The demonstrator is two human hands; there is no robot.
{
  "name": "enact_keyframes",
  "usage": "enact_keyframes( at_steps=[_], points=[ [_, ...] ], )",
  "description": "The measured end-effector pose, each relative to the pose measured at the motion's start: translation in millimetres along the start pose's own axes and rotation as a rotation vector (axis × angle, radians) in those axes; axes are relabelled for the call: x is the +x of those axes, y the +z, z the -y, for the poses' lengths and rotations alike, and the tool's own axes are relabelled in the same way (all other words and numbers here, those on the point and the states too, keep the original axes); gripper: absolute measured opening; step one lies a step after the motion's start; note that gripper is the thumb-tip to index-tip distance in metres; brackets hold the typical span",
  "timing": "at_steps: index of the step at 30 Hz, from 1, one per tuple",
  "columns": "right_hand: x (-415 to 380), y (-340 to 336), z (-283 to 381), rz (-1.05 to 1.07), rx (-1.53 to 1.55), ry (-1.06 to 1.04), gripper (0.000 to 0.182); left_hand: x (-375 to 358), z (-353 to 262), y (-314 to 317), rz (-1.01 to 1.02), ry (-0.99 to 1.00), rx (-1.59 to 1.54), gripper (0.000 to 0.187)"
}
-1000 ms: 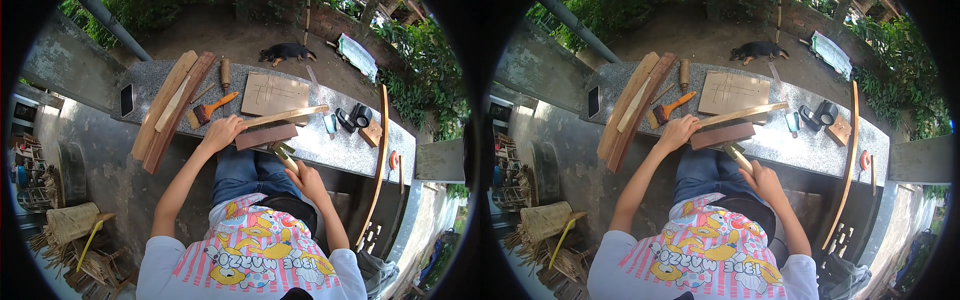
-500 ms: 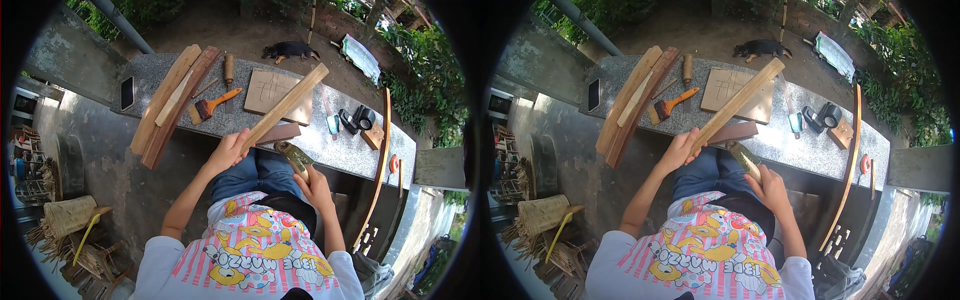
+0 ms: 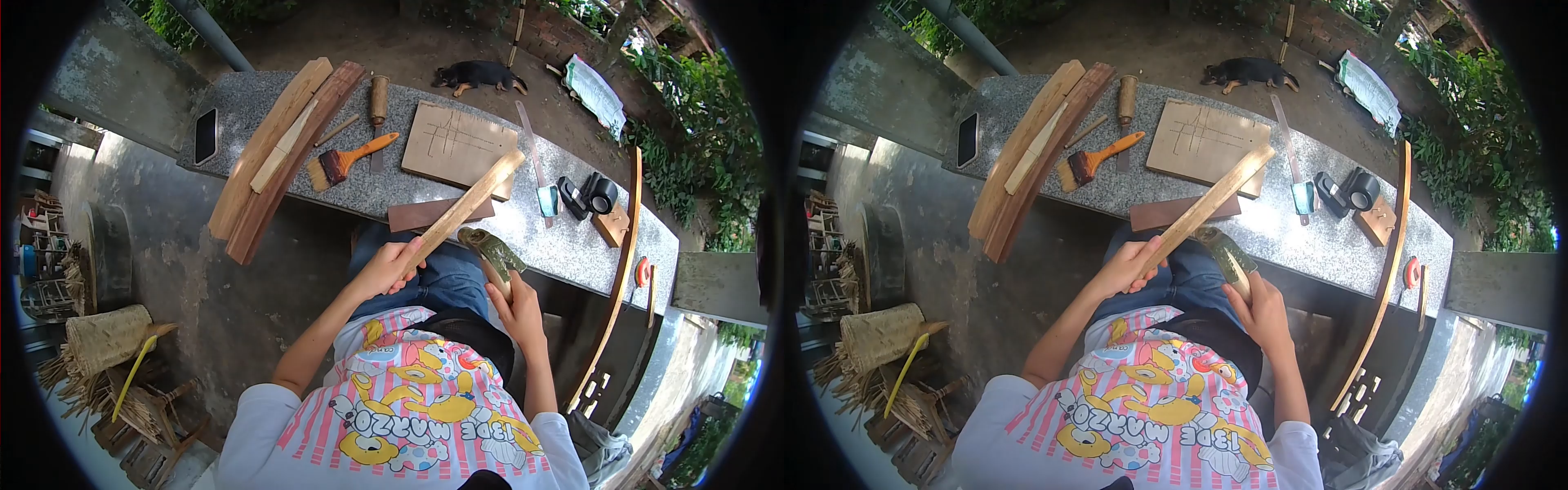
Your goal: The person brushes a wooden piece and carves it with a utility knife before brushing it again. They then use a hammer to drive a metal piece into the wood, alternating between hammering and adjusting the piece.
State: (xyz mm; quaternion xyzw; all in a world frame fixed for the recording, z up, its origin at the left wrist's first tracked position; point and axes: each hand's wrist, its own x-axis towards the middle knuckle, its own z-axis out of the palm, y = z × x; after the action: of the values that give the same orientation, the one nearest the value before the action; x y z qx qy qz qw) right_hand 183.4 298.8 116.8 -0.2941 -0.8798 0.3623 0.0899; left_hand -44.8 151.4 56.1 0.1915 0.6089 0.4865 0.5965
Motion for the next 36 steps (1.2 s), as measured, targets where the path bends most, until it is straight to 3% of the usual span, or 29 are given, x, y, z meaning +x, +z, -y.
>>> enact_keyframes(
  at_steps=[13, 17, 19, 25, 31, 32, 36],
  points=[
    [21, 2, 17, 0.037, -0.113, -0.094, 0.03, 3, 6, 16, -0.17, 0.032, 0.087, 0.067],
    [20, -1, 22, -0.011, -0.002, -0.142, 0.035, 4, 9, 21, -0.204, 0.058, 0.141, 0.071],
    [19, 11, 12, 0.019, 0.072, 0.014, 0.034, 3, 7, 20, -0.214, 0.06, 0.163, 0.073],
    [30, -1, 29, 0.161, -0.233, -0.002, 0.035, 3, 10, 21, -0.252, 0.08, 0.221, 0.076],
    [24, -5, 39, -0.005, 0.027, 0.002, 0.035, 5, 8, 20, -0.244, 0.07, 0.253, 0.076],
    [29, 1, 37, -0.012, -0.122, -0.113, 0.036, 5, 8, 19, -0.232, 0.073, 0.239, 0.076],
    [39, 9, 20, 0.143, -0.278, -0.032, 0.034, 5, 10, 26, -0.29, 0.083, 0.263, 0.075]
  ],
)
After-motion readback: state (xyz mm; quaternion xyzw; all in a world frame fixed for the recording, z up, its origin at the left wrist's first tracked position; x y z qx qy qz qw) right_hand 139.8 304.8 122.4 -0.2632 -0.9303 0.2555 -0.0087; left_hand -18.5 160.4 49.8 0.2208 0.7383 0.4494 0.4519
